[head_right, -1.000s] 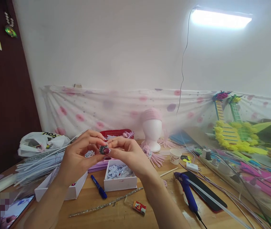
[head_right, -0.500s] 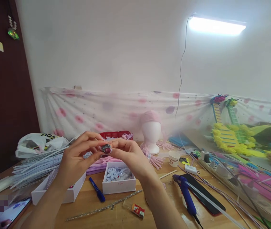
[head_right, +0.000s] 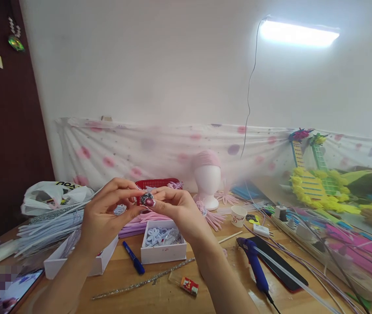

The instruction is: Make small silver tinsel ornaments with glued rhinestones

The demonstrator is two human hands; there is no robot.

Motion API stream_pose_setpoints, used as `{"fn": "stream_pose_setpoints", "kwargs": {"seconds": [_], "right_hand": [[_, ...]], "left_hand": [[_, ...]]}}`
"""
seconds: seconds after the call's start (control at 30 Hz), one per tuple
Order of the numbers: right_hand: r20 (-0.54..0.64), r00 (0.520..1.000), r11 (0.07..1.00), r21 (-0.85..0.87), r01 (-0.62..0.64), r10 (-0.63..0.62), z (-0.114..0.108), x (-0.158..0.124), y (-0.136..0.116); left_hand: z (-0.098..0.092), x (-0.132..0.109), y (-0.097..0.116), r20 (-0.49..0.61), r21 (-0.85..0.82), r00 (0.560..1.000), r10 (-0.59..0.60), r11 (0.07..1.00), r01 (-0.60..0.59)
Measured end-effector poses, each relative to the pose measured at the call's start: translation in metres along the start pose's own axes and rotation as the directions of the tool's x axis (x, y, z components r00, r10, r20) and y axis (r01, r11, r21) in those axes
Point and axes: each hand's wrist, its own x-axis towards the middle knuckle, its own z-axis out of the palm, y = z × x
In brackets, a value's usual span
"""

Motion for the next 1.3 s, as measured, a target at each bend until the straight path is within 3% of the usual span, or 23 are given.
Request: {"fn": "stream_pose_setpoints", "kwargs": {"seconds": [0.47,0.77,1.0,1.3], "right_hand": [[0.004,1.000,1.000,0.000,-0.002,0.002,0.000,0.001,-0.002],[-0.104,0.994,0.997,0.077,0.018,-0.010,0.005,0.003,0.002],[-0.107,0.994,0.988,0.152,-0.003,0.019,0.009,0.002,-0.001],[-0.130,0.991,0.991,0.128,0.031,-0.015,0.009,0.001,-0.002]], "left_hand": [[0.001,-0.003,-0.004,0.005,0.064,1.000,0.019,0.998,-0.019],[0.000,-0.002,-0.004,0.023,0.114,0.992,0.123,0.986,-0.124],[0.000,-0.003,-0.003,0.030,0.113,0.990,0.136,0.984,-0.139],[0.002,-0.002,-0.003,0.027,0.109,0.986,0.165,0.980,-0.167]]}}
